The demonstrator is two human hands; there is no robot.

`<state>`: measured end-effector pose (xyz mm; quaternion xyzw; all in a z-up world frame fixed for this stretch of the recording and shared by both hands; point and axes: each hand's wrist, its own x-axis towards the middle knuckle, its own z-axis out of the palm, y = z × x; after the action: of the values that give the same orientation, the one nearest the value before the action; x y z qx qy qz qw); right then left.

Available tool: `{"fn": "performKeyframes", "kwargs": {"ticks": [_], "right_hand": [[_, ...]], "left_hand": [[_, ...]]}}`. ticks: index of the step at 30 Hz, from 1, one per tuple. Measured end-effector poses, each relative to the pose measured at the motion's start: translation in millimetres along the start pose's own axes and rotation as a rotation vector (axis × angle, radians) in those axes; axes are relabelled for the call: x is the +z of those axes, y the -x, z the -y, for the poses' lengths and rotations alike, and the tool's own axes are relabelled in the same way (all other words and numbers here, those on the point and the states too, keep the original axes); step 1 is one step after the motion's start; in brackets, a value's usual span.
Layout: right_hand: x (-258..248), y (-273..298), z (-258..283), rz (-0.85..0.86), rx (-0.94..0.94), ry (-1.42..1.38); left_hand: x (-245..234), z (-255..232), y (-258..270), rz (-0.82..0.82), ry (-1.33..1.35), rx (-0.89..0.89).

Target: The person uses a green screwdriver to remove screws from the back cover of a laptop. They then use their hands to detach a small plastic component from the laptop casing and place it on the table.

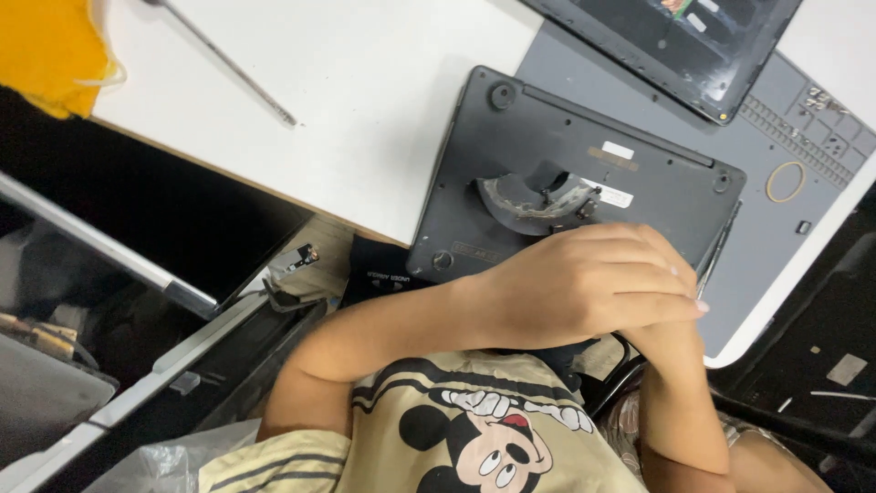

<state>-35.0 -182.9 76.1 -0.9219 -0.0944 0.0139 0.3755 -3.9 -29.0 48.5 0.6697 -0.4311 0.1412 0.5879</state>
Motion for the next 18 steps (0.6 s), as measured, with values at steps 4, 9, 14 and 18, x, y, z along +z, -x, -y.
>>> {"fn": "performKeyframes", "kwargs": {"ticks": [4, 9, 14, 18], "right_hand": [[-1.4, 8.2, 4.0, -0.042, 0.046, 0.066], [20.7, 21.0, -3.2, -0.408, -0.098, -0.109], [12.0, 15.8, -10.1, -0.331, -0.173, -0.133], [-6.4, 4.1, -18.2, -0.087, -0.271, -0.204]], "left_hand": [[-14.8, -15.4, -10.3, -0.095, -0.063, 0.006], [-13.7, -18.6, -9.0, -0.095, -0.116, -0.016], [-13.9, -21.6, -11.5, -0.122, -0.095, -0.042], [-16.6, -23.2, -14.7, -0.129, -0.175, -0.028]]}}
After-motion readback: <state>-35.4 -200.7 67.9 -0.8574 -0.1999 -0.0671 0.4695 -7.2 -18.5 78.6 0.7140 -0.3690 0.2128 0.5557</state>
